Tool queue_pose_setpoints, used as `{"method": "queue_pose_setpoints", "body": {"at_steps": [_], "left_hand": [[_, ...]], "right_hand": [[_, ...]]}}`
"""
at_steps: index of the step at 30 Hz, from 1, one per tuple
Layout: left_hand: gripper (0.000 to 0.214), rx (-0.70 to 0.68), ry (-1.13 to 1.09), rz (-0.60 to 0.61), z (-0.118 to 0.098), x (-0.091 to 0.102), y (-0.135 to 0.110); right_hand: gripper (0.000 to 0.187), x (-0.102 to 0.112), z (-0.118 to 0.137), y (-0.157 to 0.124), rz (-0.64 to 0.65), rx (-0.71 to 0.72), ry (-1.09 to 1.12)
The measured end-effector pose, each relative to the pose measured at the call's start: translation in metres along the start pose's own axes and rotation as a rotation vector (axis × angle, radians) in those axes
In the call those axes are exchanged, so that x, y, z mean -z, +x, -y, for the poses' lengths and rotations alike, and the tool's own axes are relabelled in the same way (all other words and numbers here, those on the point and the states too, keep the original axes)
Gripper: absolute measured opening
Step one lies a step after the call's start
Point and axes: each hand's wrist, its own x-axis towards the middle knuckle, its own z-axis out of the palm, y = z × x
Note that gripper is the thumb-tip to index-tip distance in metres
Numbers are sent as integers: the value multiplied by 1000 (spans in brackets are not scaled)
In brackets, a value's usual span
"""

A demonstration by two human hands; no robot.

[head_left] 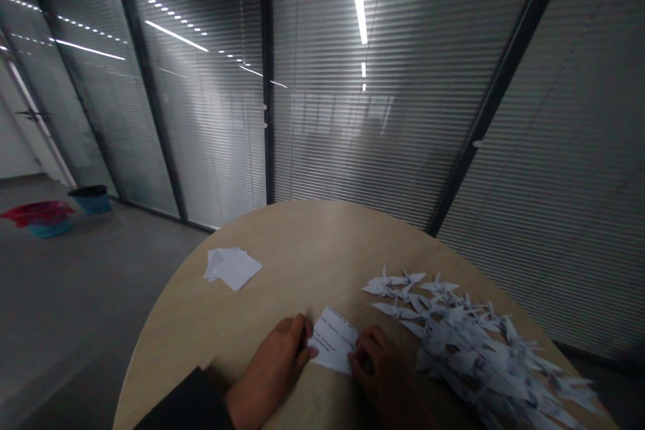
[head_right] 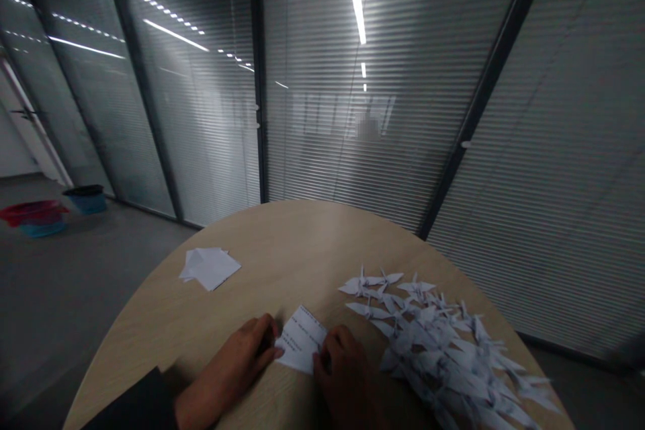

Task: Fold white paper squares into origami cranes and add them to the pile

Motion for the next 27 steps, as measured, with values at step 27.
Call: {"method": "queue_pose_setpoints", "body": {"at_steps": [27], "left_hand": [[42, -607, 541, -91, 12, -61, -23]], "right_hand": [[17, -11, -4, -2, -53, 63, -91]]}}
